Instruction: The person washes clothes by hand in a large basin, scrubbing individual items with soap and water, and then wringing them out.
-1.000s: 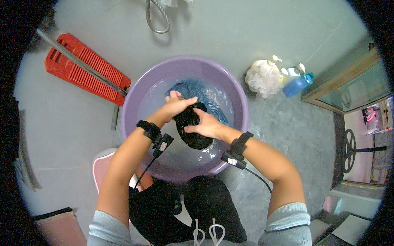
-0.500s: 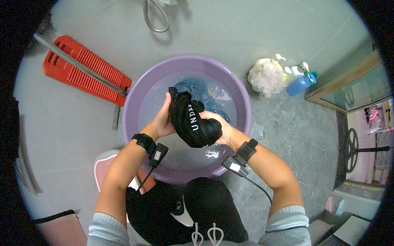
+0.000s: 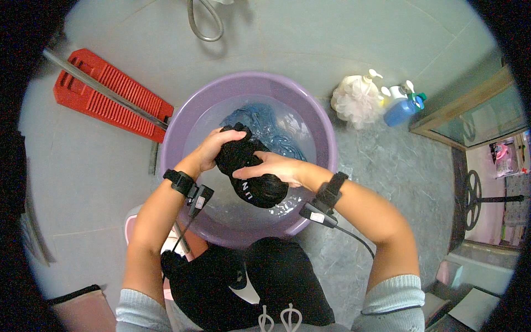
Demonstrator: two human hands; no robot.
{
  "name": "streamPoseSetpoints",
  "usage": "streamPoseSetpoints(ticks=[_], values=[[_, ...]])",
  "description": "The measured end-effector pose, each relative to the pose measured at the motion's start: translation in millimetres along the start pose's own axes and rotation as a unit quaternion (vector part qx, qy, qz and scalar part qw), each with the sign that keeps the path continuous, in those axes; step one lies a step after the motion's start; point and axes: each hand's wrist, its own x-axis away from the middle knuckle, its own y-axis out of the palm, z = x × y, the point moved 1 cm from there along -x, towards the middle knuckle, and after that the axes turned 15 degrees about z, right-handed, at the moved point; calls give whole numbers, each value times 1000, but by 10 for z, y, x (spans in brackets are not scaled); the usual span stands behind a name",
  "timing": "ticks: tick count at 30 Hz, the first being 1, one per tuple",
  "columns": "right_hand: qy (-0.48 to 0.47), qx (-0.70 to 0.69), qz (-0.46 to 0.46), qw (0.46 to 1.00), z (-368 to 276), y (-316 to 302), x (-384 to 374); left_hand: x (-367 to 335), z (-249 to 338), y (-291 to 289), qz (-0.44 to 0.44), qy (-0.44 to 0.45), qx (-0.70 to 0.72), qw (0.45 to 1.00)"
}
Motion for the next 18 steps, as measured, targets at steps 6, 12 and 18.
streamPoseSetpoints(ticks=[6,12,18], values=[[-106,143,2,984,89,-50,-66,10,-199,-41,-48,-87,-4,995],[-108,195,-9,975,112,-113,-44,118,-217,-26,-126,-163,90,974],[-108,263,23,959,303,-185,-137,126,-188,33,-66,-77,-45,994]])
